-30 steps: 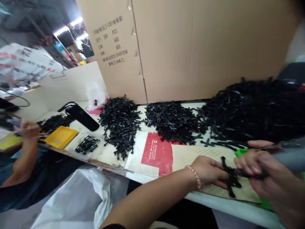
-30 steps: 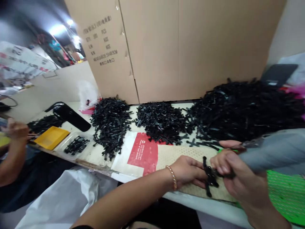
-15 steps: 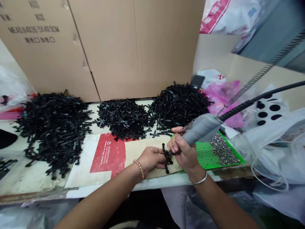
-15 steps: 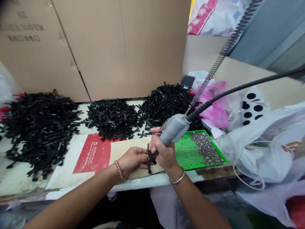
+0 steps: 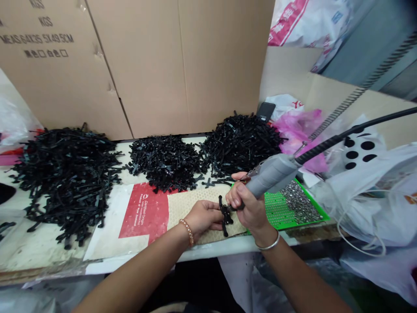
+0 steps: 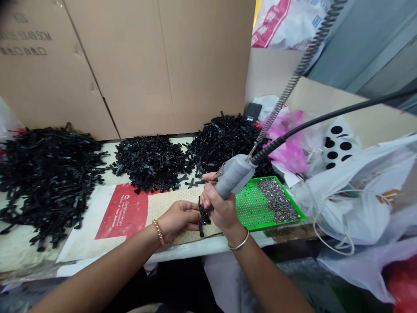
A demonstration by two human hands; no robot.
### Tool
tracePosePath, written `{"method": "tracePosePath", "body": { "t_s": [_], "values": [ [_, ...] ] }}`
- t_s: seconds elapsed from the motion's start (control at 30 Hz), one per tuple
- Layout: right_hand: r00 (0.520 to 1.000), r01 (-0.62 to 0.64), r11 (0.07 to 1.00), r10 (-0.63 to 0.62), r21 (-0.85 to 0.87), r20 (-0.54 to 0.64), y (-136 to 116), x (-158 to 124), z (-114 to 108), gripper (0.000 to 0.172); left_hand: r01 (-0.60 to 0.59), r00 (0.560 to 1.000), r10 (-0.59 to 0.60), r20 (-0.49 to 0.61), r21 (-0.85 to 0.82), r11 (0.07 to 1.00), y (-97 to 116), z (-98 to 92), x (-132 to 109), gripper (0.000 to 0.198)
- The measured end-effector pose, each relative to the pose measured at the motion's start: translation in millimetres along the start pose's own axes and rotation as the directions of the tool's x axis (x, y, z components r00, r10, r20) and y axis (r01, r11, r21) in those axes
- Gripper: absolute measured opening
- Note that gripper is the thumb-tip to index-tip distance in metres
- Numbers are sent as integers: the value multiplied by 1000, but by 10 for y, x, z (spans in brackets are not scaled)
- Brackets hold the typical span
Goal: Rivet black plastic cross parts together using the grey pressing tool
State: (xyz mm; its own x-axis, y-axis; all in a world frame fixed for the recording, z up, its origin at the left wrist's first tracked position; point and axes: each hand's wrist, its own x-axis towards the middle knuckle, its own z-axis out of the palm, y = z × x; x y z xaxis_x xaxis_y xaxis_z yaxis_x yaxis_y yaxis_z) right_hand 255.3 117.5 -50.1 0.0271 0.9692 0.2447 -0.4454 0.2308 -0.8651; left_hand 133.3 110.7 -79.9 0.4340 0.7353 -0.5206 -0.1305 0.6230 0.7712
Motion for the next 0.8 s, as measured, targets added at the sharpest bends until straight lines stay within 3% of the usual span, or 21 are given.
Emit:
{"method": "tracePosePath", "body": {
  "t_s": [0.8],
  "values": [
    [999,32,999,-32,-27,5,34,-3,-18,23,-1,1000,1,-4,-13,1000,9,11,-3,19]
  ]
}}
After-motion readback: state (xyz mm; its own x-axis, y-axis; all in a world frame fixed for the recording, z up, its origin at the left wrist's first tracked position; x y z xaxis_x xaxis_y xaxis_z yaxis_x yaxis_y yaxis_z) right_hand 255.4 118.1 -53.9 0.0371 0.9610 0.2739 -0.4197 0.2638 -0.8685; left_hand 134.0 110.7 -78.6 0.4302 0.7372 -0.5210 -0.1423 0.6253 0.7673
